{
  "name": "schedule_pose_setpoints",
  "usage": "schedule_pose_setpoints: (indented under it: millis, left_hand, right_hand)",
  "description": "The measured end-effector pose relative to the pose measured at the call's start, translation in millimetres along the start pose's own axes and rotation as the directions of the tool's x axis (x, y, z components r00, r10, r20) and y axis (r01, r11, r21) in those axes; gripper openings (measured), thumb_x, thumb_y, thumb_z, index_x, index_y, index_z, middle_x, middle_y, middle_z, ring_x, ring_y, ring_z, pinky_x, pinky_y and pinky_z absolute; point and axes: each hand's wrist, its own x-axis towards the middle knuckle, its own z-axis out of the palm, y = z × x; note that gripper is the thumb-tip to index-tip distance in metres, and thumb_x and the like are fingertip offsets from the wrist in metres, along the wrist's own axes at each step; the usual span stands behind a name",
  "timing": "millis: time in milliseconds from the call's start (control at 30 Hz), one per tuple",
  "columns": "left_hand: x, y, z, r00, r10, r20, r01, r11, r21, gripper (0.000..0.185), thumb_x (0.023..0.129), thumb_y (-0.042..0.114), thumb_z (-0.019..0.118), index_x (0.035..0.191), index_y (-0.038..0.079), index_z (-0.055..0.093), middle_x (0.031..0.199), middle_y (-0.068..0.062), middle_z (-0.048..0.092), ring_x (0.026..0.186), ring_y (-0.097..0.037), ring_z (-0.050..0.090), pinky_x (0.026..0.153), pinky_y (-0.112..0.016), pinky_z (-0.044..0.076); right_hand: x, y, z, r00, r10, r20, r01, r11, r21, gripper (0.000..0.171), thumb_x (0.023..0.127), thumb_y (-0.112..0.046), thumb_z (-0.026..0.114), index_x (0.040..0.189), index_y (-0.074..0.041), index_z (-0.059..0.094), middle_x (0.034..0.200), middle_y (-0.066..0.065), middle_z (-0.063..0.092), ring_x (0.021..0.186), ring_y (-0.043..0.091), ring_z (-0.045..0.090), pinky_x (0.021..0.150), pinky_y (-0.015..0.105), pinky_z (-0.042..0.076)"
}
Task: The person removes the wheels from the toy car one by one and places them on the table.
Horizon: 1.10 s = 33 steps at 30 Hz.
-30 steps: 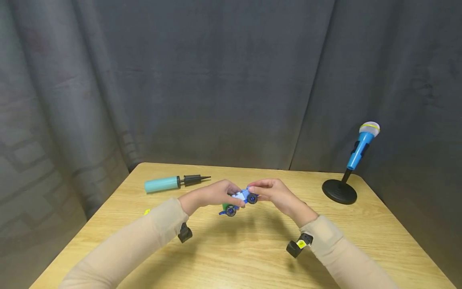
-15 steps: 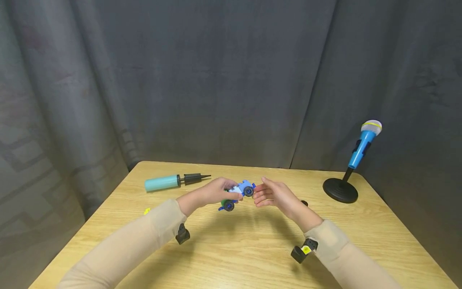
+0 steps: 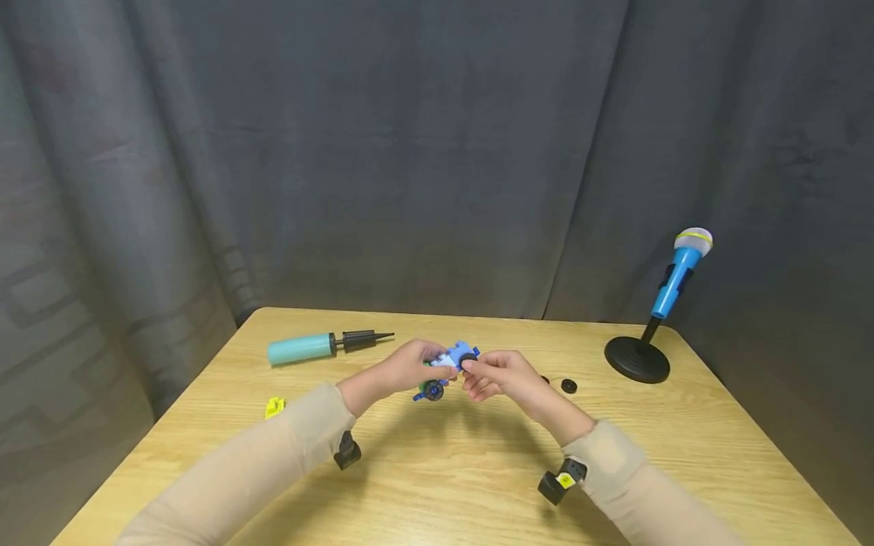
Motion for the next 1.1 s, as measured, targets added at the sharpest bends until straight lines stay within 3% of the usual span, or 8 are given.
schedule_pose_setpoints:
  millis: [267,467,767,933,1100]
  left_hand:
    - [-0.2,-2.4,3.3,1.000,0.002,-0.018,-0.002,1.000,0.003,0.028,0.094,0.027,0.065,0.107,0.002,0.068,0.098,-0.009,0.073,0.081,-0.011,0.064,0.073,-0.027,0.051]
    - [-1.3,-1.0,4.2,0.999,0.004,-0.036,-0.003,0.999,0.038,0.027,0.094,0.028,0.064,0.106,0.003,0.068,0.091,-0.003,0.070,0.077,-0.011,0.061,0.069,-0.026,0.048]
    - [-2.4,-3.1,5.1,0.998,0.003,-0.065,0.002,0.998,0.069,0.027,0.094,0.026,0.065,0.107,0.003,0.069,0.090,-0.004,0.069,0.075,-0.011,0.059,0.067,-0.025,0.048]
    - [-0.8,-5.0,5.5,0.997,0.002,-0.075,0.005,0.996,0.094,0.025,0.093,0.028,0.065,0.099,0.004,0.069,0.079,0.001,0.062,0.067,-0.010,0.053,0.061,-0.024,0.043]
    - [0.6,-6.2,3.6,0.997,0.000,-0.083,0.005,0.998,0.065,0.029,0.093,0.028,0.067,0.108,0.003,0.068,0.083,-0.001,0.065,0.071,-0.011,0.056,0.063,-0.025,0.046]
  right_hand:
    - [2,3,8,0.986,-0.016,-0.168,0.003,0.997,-0.079,0.040,0.091,-0.026,0.069,0.098,0.014,0.064,0.074,0.005,0.071,0.063,0.014,0.067,0.072,0.044,0.058]
    - [1,4,13,0.969,-0.089,-0.230,0.063,0.991,-0.120,0.036,0.089,-0.019,0.072,0.095,0.016,0.067,0.076,0.016,0.073,0.062,0.015,0.068,0.067,0.040,0.059]
    - [1,2,18,0.961,-0.135,-0.242,0.093,0.980,-0.179,0.028,0.088,-0.011,0.071,0.092,0.016,0.068,0.077,0.022,0.072,0.065,0.025,0.071,0.064,0.036,0.059]
    - [3,3,18,0.955,-0.158,-0.252,0.092,0.963,-0.255,0.022,0.088,-0.010,0.071,0.086,0.012,0.071,0.073,0.019,0.072,0.065,0.029,0.072,0.061,0.033,0.059]
    - [4,2,14,0.968,-0.163,-0.189,0.108,0.956,-0.272,0.024,0.090,-0.012,0.069,0.088,0.012,0.069,0.078,0.023,0.071,0.071,0.033,0.071,0.063,0.034,0.059]
